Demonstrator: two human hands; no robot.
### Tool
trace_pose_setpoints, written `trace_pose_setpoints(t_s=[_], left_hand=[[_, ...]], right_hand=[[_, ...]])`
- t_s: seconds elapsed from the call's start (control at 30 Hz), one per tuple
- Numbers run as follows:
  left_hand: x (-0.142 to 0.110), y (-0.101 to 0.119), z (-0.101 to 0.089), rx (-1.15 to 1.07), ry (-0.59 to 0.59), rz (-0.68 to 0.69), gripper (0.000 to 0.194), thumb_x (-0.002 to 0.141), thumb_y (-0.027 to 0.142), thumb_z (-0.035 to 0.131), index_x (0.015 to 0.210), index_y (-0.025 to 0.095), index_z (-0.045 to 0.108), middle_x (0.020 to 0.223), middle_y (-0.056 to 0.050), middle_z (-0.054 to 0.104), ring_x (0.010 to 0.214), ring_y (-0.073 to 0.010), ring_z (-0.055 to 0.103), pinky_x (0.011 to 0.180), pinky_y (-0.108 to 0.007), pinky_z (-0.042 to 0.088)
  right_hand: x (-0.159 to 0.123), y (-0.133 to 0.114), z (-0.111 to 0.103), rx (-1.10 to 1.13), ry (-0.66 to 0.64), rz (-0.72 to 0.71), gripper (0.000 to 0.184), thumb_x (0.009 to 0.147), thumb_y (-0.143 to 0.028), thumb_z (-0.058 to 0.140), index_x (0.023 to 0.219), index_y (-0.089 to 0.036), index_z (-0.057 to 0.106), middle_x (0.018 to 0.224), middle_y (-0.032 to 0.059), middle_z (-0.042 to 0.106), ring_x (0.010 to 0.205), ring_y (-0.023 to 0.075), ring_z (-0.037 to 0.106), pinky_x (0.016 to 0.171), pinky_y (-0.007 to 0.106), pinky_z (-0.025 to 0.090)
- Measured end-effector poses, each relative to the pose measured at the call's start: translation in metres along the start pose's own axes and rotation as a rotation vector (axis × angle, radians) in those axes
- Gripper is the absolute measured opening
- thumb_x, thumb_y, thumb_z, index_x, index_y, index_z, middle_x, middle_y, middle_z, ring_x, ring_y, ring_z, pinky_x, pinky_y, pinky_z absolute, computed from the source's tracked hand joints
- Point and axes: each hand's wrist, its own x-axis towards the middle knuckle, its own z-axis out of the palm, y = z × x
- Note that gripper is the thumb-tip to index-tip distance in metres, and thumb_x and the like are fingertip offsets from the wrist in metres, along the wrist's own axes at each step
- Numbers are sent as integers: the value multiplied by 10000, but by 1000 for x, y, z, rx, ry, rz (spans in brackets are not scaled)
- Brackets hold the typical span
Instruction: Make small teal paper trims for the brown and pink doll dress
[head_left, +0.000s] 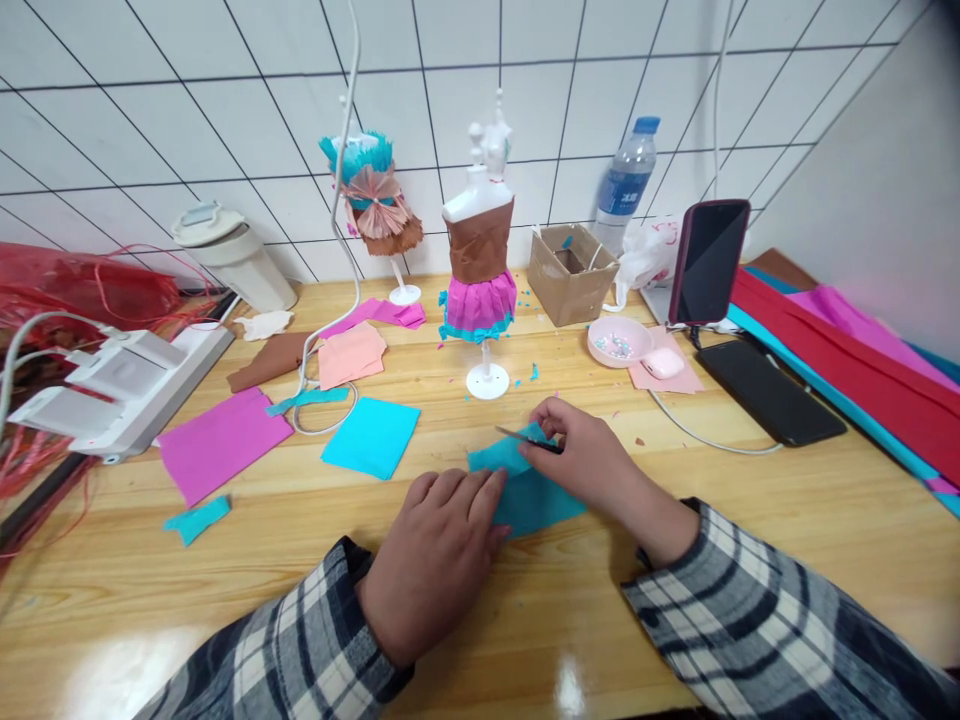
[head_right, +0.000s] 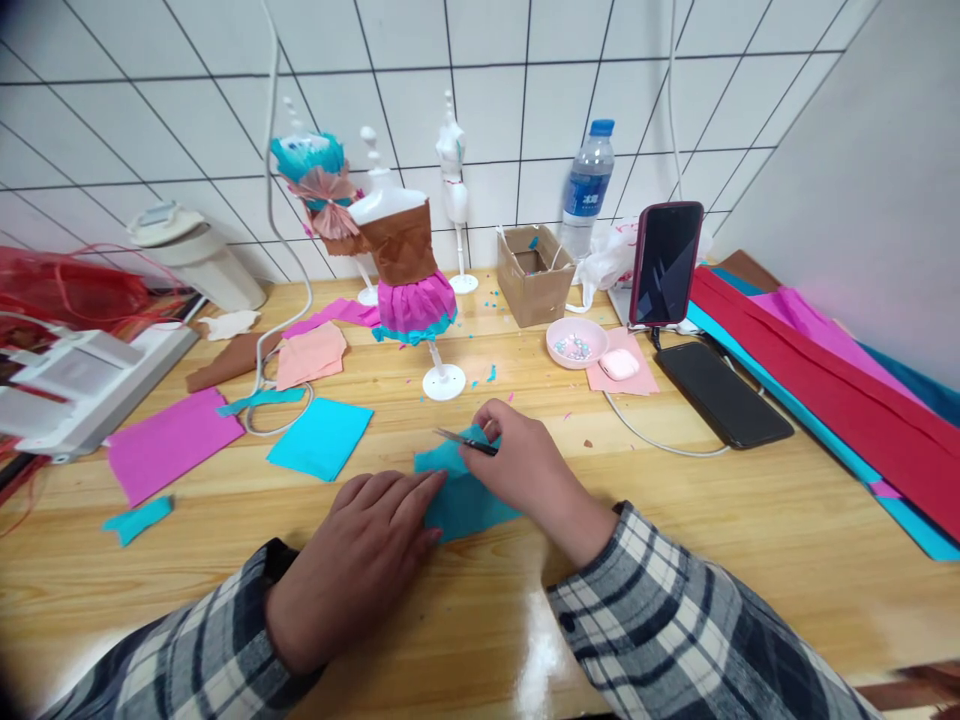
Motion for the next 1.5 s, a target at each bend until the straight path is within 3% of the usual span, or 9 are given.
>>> trace_pose_setpoints(t_s=[0.2, 0.43, 0.8, 1.17, 1.37, 1.5], left_hand=[[4, -6, 2, 14, -35, 18, 378, 935, 347, 446, 1275, 204, 532, 1205, -55, 610, 1071, -261, 511, 935, -454, 366], [3, -8, 1, 24, 37, 50, 387, 932, 336, 455, 1288, 202, 527, 1165, -79, 624, 1041, -251, 524, 934, -447, 365], [3, -9, 4, 36, -5, 38, 402, 917, 357, 481, 1303, 253, 513, 1169, -56, 607, 1100, -269, 488, 1013, -500, 305], [3, -10, 7, 42, -8, 38, 409, 923, 357, 458, 1314, 248, 507, 1226, -64, 584, 1133, -281, 472, 1038, -514, 288], [3, -11, 8, 48, 19, 39, 407, 923, 361, 449, 1311, 259, 513, 1235, -58, 589, 1129, -283, 480, 1037, -520, 289], [3, -11, 8, 38, 30, 46, 409, 920, 368, 453, 1312, 270, 515, 1265, -61, 574, 1136, -283, 479, 1045, -524, 285]], right_hand=[[8, 11, -11, 145, -65, 105, 242, 702, -237, 639, 929, -212, 560, 724, -25, 629, 687, 154, 589, 619, 259, 415], [7, 17, -17, 6, -58, 49, 262, 696, -177, 646, 947, -232, 591, 735, -26, 659, 698, 157, 605, 630, 259, 408], [8, 24, -16, -149, -75, -2, 275, 722, -204, 687, 971, -263, 587, 703, -30, 655, 681, 164, 595, 589, 256, 360], [9, 22, -26, -248, -61, 15, 326, 755, -352, 670, 1063, -252, 631, 710, -6, 646, 658, 168, 567, 595, 268, 353], [9, 27, -26, -284, -147, 1, 437, 698, -330, 722, 1116, -295, 601, 887, 6, 674, 759, 181, 591, 621, 255, 367], [11, 29, -30, -297, -194, -10, 308, 713, -301, 703, 1009, -260, 627, 808, -3, 658, 718, 163, 572, 590, 242, 342]])
